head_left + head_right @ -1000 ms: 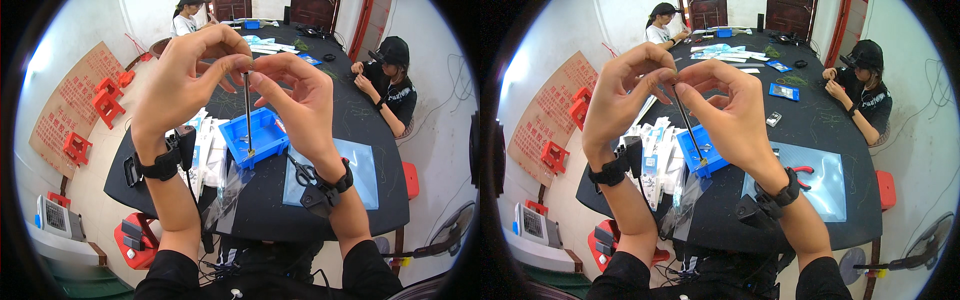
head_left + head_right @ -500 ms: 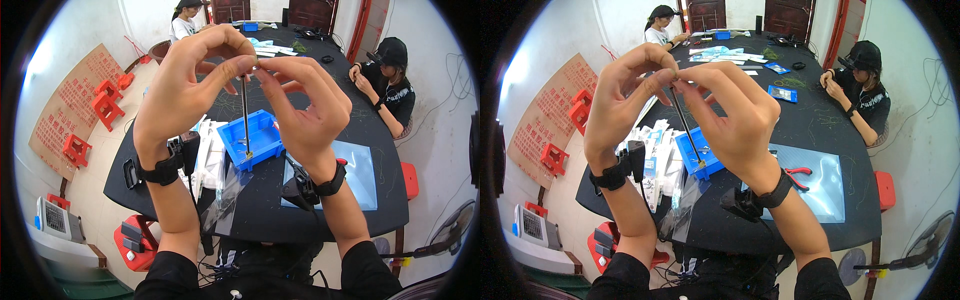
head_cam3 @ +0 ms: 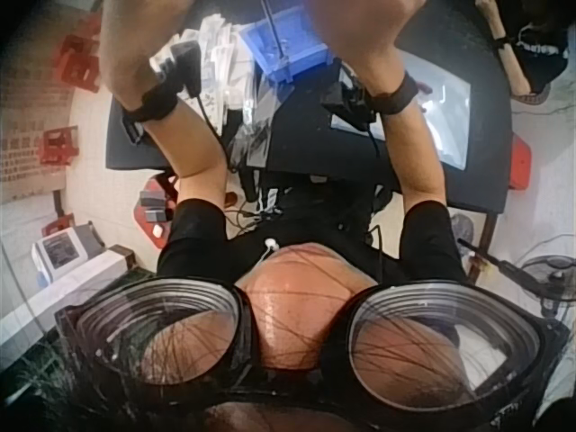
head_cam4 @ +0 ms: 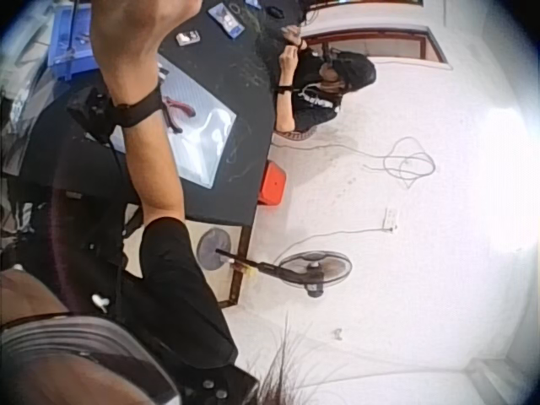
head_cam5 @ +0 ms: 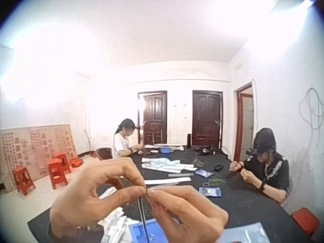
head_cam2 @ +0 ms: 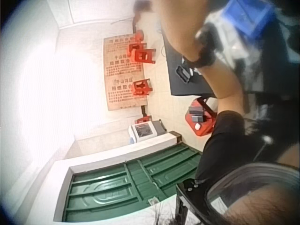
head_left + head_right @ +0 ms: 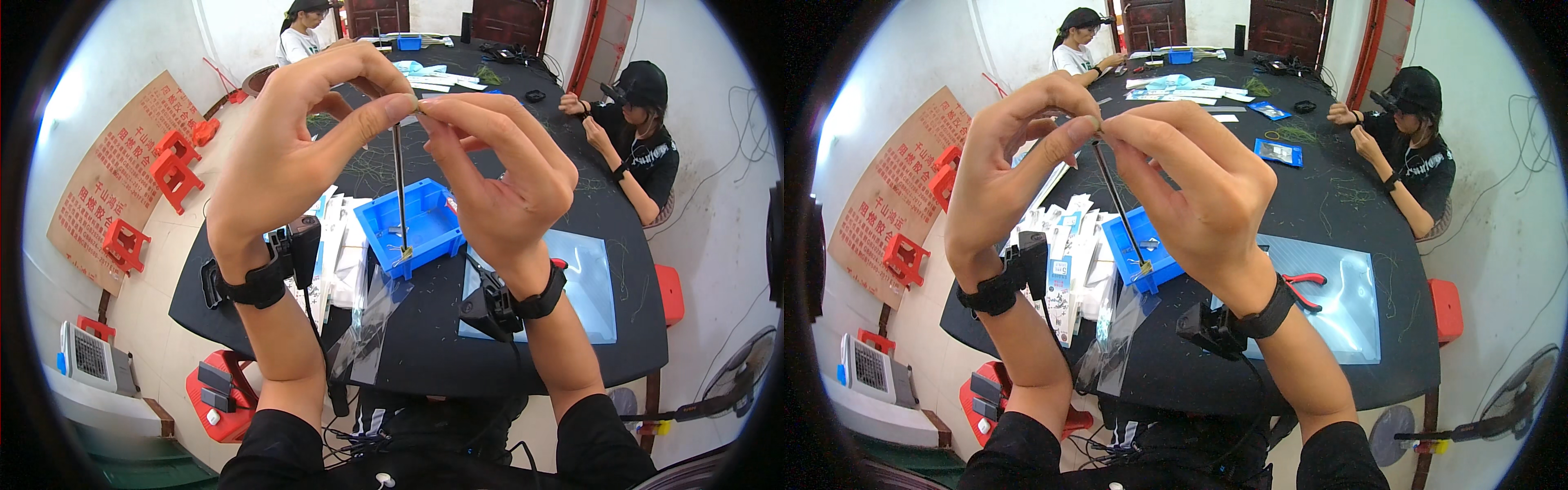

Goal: The person threads a piece of line through a hook's eye and wraps it around the shank before pulling it tight. Then, they use a pair of pliers to trim the excess line from the knot.

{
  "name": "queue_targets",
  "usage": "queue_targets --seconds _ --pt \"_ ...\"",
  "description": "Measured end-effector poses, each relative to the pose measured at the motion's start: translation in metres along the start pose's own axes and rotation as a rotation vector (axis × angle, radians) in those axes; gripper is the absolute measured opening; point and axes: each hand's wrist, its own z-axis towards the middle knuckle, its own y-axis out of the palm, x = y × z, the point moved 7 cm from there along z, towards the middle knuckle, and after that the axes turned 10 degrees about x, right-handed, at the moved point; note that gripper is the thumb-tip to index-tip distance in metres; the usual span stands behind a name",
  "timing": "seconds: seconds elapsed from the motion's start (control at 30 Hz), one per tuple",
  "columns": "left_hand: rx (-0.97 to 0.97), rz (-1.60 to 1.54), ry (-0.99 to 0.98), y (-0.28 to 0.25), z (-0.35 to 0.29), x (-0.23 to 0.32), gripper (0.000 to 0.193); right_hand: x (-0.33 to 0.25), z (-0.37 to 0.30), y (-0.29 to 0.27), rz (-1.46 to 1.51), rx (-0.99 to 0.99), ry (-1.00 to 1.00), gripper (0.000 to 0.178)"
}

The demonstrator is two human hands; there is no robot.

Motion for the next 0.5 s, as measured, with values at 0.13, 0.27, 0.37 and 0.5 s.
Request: queue_targets --seconds 0.13,0.27,0.37,0.5 --pt "-0.018 0.03 0.013 -0.0002 -0.0003 -0.0007 0.014 0.0033 -0.0023 0.0019 0.045 -0.003 0.057 0.018" --pt "-0.014 0.045 0.015 -0.0008 -0.0003 -0.0004 0.014 0.0046 -0.0031 0.0021 0.036 -0.02 0.065 0.018" --pt "-0.013 0.054 0.013 -0.0003 -0.0003 0.0003 0.014 0.0065 -0.0031 0.0027 0.07 -0.038 0.091 0.018" --pt "-0.02 0.064 0.022 -0.0004 -0.0009 0.0025 0.014 0.0072 -0.0018 0.003 0.102 -0.044 0.117 0.018"
